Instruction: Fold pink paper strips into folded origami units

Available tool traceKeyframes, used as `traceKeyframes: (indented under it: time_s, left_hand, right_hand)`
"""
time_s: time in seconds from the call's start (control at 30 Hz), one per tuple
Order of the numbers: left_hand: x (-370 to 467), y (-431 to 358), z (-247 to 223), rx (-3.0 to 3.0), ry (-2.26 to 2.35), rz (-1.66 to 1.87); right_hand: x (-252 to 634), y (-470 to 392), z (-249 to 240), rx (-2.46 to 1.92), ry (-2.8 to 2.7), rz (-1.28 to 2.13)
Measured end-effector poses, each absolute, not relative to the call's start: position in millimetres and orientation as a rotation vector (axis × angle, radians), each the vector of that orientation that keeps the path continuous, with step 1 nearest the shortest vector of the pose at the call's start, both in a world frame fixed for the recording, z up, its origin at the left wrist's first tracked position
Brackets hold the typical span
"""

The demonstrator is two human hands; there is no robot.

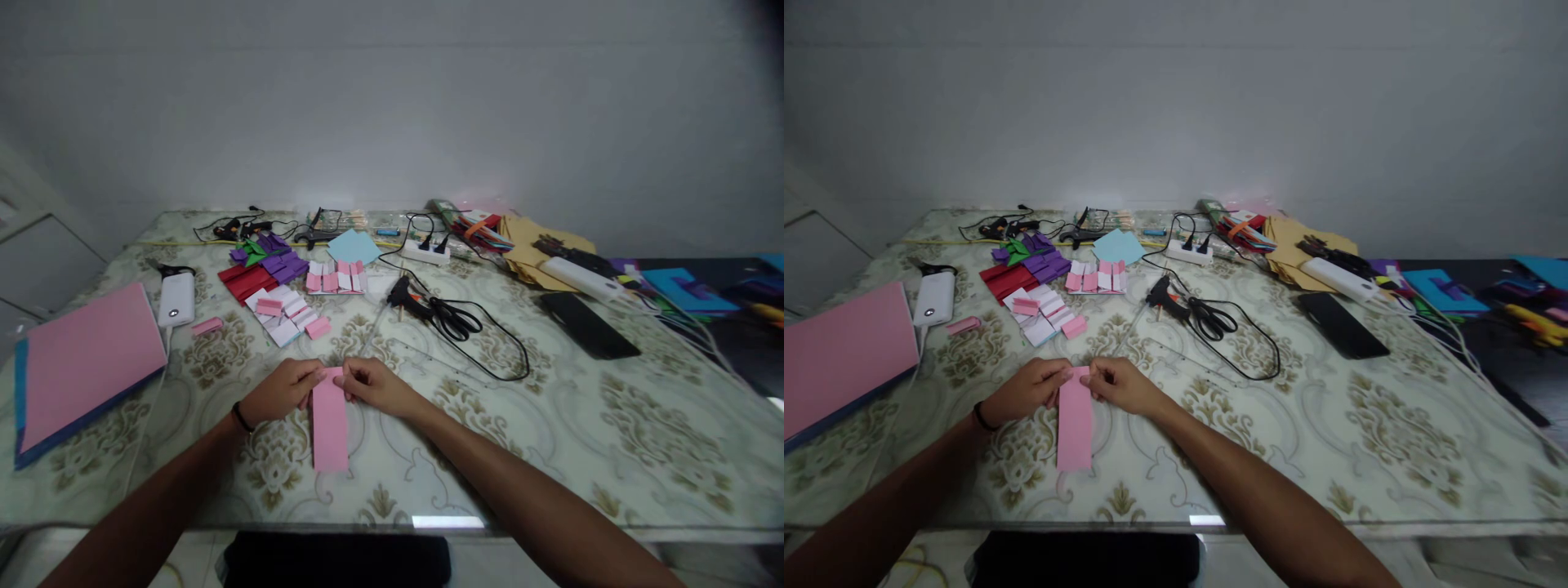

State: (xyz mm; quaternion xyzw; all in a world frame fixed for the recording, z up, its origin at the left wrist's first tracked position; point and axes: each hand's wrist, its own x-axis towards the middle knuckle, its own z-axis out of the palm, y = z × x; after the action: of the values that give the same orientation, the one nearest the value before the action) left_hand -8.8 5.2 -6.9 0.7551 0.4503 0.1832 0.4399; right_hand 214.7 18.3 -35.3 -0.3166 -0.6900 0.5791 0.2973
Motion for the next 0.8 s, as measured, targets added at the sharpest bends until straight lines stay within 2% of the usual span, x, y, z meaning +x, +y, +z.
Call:
traceKeyframes:
  time_s: [0.4, 0.8]
  left_hand:
    - [7, 2, -6, 2.053, 1.108, 0.475]
    - [-35, 24, 11, 2.019, 1.359, 0.922]
  right_hand:
    - [211, 17, -37, -0.832, -2.071, 1.353]
    - [215, 18, -33, -0.790, -1.989, 1.568]
